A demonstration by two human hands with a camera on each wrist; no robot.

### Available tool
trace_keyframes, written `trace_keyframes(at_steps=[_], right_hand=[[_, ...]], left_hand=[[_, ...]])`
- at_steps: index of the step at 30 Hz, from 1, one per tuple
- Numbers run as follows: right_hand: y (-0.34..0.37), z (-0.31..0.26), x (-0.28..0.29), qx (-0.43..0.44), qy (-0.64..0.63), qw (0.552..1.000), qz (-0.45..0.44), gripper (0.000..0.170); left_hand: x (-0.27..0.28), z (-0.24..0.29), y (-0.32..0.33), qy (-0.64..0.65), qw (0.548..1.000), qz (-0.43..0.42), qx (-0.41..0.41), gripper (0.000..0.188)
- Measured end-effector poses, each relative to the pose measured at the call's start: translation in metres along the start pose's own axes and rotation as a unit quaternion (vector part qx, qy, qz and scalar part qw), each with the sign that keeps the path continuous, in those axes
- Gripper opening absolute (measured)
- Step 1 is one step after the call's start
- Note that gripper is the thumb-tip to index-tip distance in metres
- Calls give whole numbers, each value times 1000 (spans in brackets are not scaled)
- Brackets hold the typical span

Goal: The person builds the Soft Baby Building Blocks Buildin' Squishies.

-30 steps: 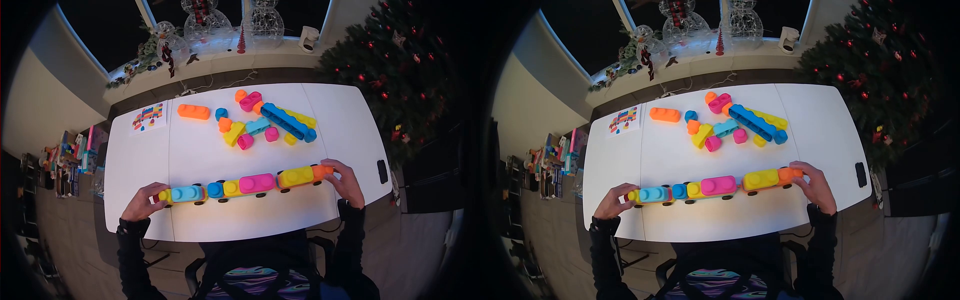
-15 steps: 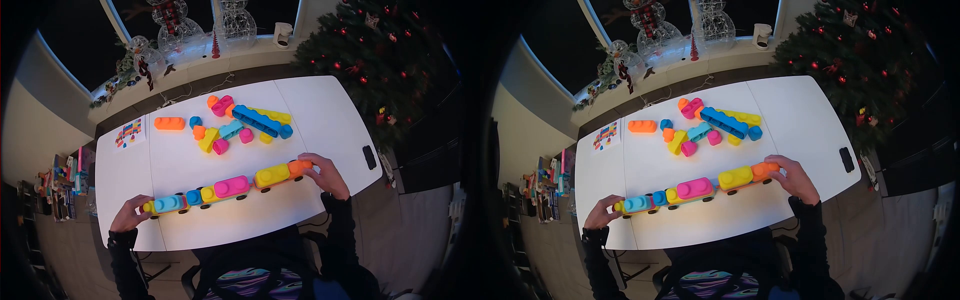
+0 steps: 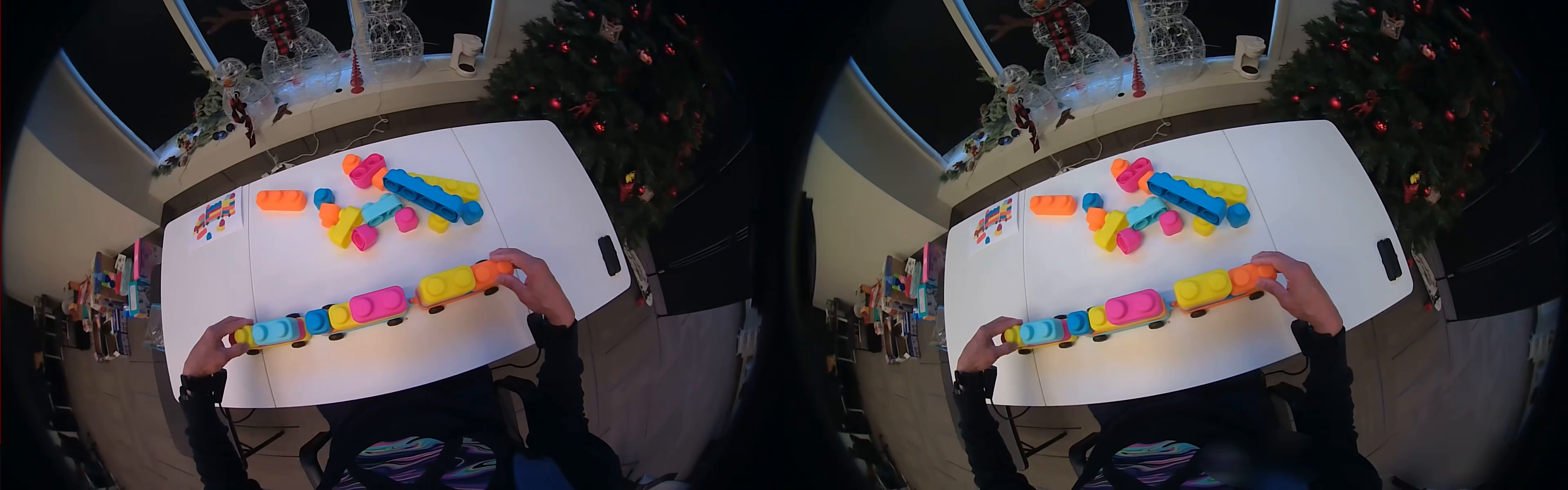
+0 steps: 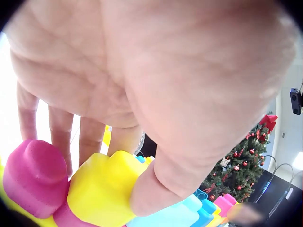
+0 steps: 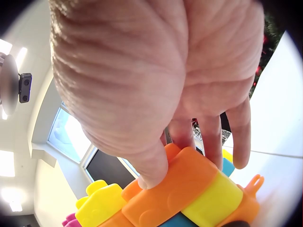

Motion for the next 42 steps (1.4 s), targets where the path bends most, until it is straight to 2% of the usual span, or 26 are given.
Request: trace_keyframes(at_steps=[7,15,16,18,19,21,26,28,34,36,42], right_hand=[[0,3,-2,0,1,1000,0,40],[0,2,-1,-4,-6,1000,-1,41],[0,3,-2,-5,-5,1000,-1,41],[0,2,-2,18,-7,1000,3,41],[1,0,-1,18,-6,1000,3,41],[-1,-5,-1,3,-14,1000,-4,38],[-1,-6,-4,4,-10,1000,-6,38],[-2,-5,-3,0,-12,1000,-5,38],[0,-7,-3,24,-9,1000,7,37],[0,-7,-4,35,-6,999,5,37],[-1,-7,-4,24,-3,1000,-1,37]], left_hand=[[0,3,-1,-34,999,-1,29,56],[1,16,1,-99,994,33,-32,59],[-2,26,1,-99,994,32,-33,59],[-5,65,3,-118,980,118,-110,62],[-15,81,1,-117,980,118,-110,62],[-38,135,-1,-124,954,148,-227,65],[-111,209,-26,-109,924,170,-325,77],[-134,222,-35,-117,920,165,-335,76],[-170,214,-59,-128,919,161,-336,64],[-169,214,-57,-110,909,195,-353,57],[-172,214,-55,-128,905,207,-349,57]])
Point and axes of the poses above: each hand's wrist, its own y-axis away from the middle knuckle, its own x-axis out of the back of the hand, z = x × y, the point moved 7 cm from there along -y, towards the middle knuckle, and after that the axes turned 6 degrees about z, right-handed, at the moved point
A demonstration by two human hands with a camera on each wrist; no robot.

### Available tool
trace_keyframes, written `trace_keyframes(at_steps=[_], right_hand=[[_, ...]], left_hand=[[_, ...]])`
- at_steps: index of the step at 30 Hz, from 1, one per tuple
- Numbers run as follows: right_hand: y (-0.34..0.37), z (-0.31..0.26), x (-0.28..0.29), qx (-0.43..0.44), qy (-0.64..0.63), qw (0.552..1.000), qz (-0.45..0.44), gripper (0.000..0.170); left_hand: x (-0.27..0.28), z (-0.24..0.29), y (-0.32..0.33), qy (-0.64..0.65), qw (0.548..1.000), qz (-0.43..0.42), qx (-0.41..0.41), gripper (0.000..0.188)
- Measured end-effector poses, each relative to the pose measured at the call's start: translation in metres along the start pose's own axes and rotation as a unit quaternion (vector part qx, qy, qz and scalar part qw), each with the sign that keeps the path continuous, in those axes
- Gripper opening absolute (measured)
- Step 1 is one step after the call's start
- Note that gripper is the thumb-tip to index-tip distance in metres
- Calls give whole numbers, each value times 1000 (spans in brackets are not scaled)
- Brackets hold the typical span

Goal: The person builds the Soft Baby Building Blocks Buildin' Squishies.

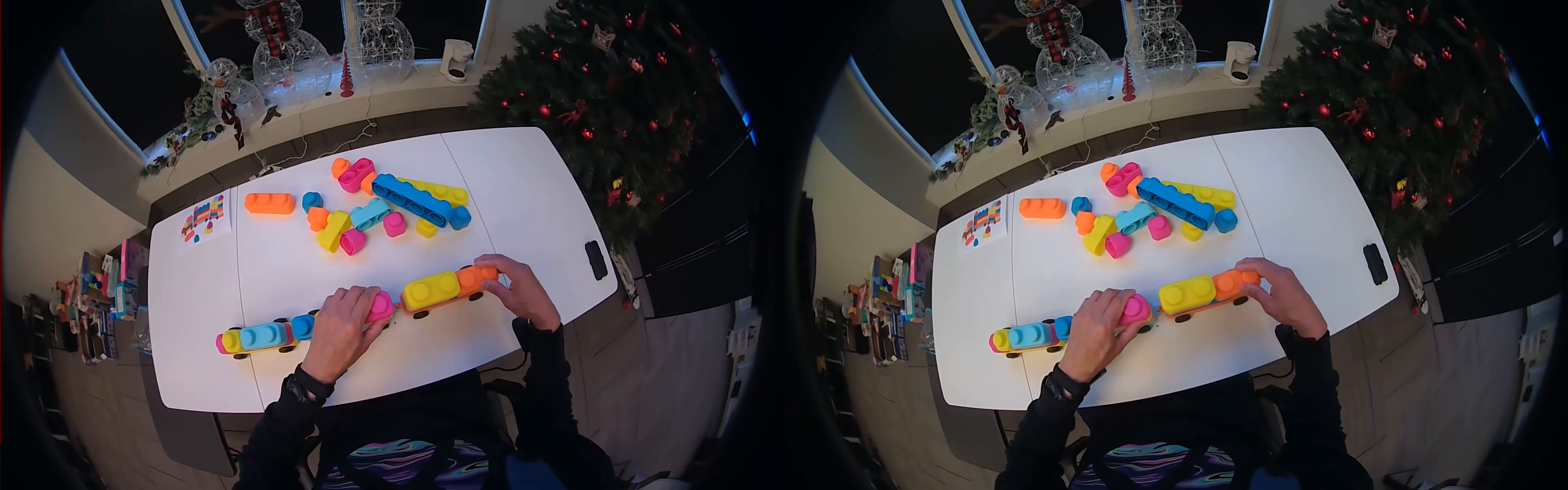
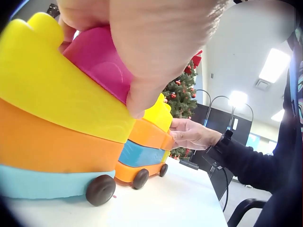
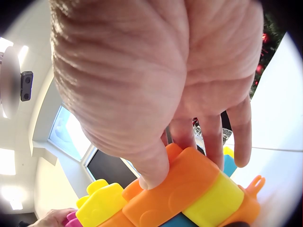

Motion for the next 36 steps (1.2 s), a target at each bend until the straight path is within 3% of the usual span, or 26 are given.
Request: trace_keyframes(at_steps=[36], right_hand=[[0,0,-3,-14,-3,1000,0,38]], left_hand=[[-3,-1,6,-13,1000,14,14,67]])
Point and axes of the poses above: each hand's wrist, its own y-axis away from the middle knuckle, its own x-axis out of the back of the hand, z = x × y, the point moved 7 cm from there along -y, towards the middle knuckle, and after that the axes turned 6 degrees about z, right-handed, at the moved point
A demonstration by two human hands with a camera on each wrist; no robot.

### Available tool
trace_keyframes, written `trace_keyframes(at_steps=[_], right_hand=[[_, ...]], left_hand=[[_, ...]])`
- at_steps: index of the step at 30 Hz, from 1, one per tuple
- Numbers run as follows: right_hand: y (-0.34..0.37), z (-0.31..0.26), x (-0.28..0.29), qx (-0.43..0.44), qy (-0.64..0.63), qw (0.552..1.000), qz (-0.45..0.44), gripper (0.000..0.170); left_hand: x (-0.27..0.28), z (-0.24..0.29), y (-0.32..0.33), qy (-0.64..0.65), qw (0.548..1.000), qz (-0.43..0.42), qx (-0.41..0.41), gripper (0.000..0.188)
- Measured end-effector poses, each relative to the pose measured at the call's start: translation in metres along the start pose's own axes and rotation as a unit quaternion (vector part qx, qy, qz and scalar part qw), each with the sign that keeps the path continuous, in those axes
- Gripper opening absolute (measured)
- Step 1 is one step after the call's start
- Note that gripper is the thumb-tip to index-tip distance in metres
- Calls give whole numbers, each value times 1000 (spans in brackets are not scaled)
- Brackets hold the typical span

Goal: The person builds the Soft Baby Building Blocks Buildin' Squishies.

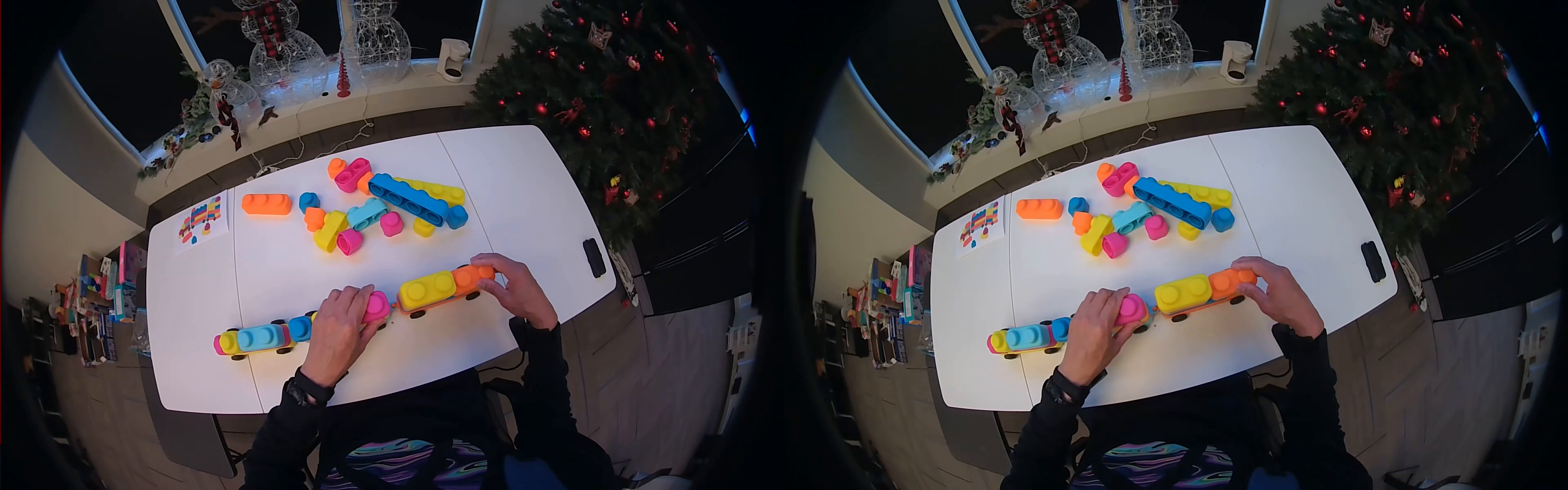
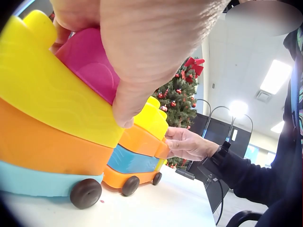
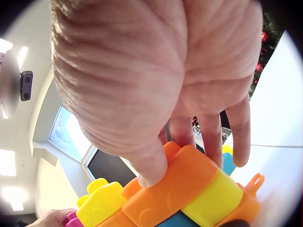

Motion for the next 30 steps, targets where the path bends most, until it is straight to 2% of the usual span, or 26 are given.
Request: trace_keyframes(at_steps=[19,25,27,30], right_hand=[[0,-3,0,5,-6,1000,-1,37],[0,-2,0,4,1,1000,1,37],[0,-1,0,17,-5,1000,4,37],[0,5,-1,20,-15,1000,8,37]], left_hand=[[0,0,2,4,1000,-2,3,66],[36,2,-18,-18,997,-68,-32,66],[56,-11,-38,-17,992,-127,15,60],[75,-36,-74,-32,990,-138,0,39]])
Point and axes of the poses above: each hand's wrist, its own y-axis away from the middle knuckle, its own x-axis out of the back of the hand, z = x × y, the point moved 7 cm from there along -y, towards the middle knuckle, and after that the axes turned 6 degrees about z, right-handed, at the moved point
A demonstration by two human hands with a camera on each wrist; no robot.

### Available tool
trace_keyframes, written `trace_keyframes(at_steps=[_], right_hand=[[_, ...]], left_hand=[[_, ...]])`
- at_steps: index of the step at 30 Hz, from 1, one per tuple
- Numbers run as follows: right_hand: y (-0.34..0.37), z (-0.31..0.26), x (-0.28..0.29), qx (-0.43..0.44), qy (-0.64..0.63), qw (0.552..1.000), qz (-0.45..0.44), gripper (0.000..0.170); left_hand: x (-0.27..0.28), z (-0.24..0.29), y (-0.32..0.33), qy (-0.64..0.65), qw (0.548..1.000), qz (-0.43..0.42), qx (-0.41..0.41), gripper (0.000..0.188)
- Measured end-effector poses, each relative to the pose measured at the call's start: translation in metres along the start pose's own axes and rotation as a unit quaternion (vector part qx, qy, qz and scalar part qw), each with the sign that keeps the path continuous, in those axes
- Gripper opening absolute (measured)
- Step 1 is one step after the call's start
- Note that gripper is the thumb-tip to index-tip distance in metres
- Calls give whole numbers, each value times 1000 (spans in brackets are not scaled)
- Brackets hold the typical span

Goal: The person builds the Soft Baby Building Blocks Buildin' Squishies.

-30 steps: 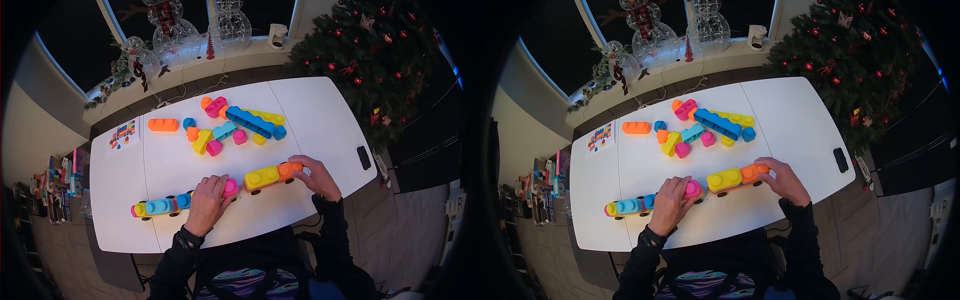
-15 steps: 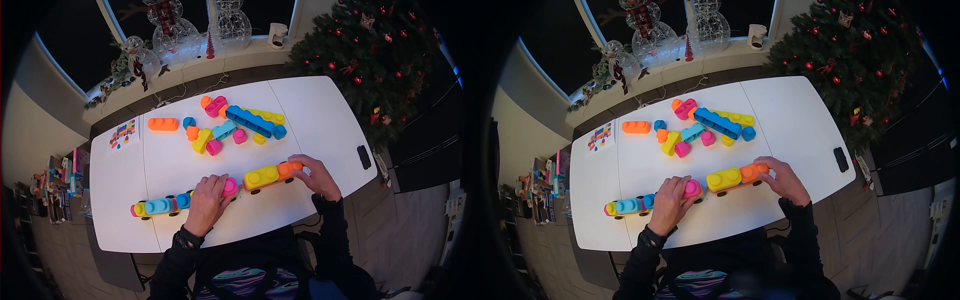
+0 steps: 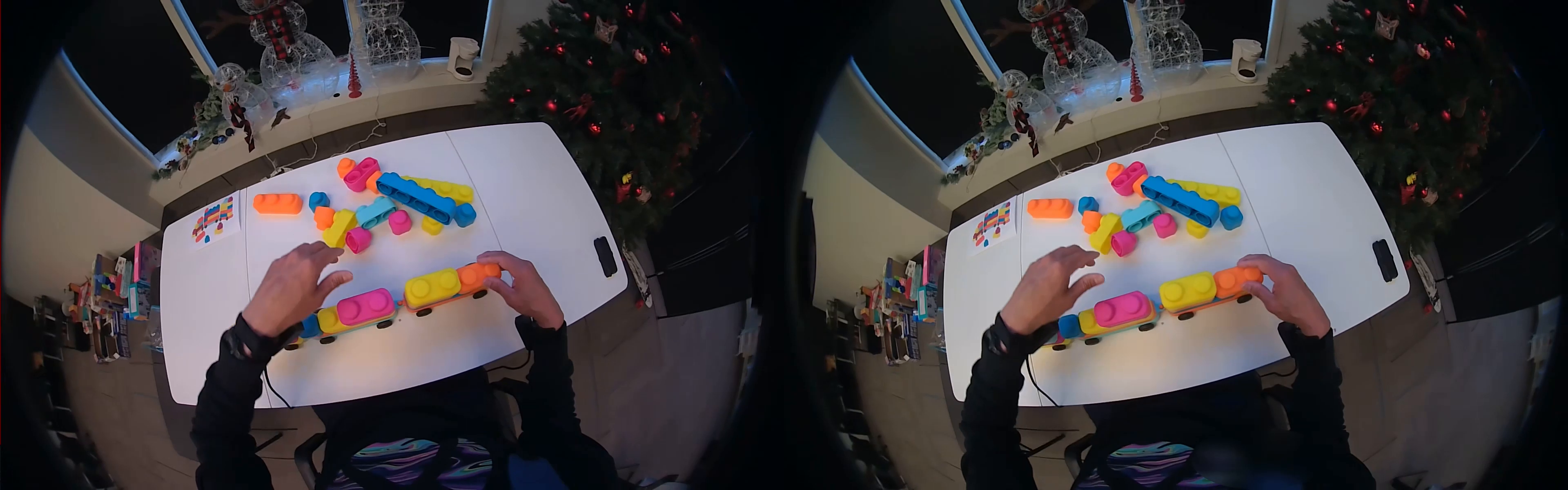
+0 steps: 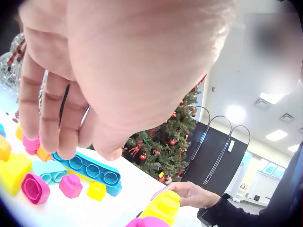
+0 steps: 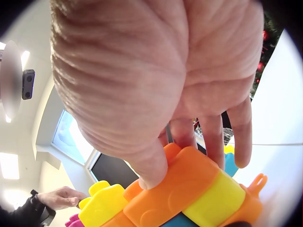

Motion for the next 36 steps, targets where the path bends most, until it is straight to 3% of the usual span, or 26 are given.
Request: trace_keyframes(at_steps=[2,4,7,9,13,16,20,26,31,33,36], right_hand=[[0,0,0,3,-7,1000,1,37],[-1,-2,-1,6,-13,1000,0,37],[0,-2,-4,8,-20,1000,-2,37],[0,-1,-6,8,-26,1000,5,38],[-1,-1,-6,4,-30,1000,-1,37],[-1,-2,-7,8,-55,998,-10,38],[0,1,-7,16,-57,998,-4,37],[0,-1,-7,37,-48,998,2,39],[0,-2,-8,31,-55,998,-12,38],[1,-3,-8,33,-51,998,-6,38],[0,-10,-6,26,-51,998,-7,38]], left_hand=[[4,-7,-31,7,1000,-14,-15,35],[-11,2,-63,117,987,-102,-39,26],[-60,5,-105,71,982,-143,-104,25],[-97,12,-134,44,976,-194,-91,31],[-156,20,-167,-27,977,-198,-77,44],[-176,19,-183,-66,984,-167,-16,60],[-194,17,-193,-64,985,-161,15,64],[-192,9,-192,-71,995,-74,14,69],[-163,21,-181,-116,971,-206,26,56],[-141,37,-174,-90,975,-203,14,55],[-114,69,-162,59,976,-210,-10,50]])
Point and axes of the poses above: each hand's wrist, its own y-axis away from the middle knuckle, its own x-axis out of the back of the hand, z = x × y, the point moved 7 cm from there along -y, towards the middle knuckle, and after that the axes turned 6 degrees about z, right-handed, at the moved point
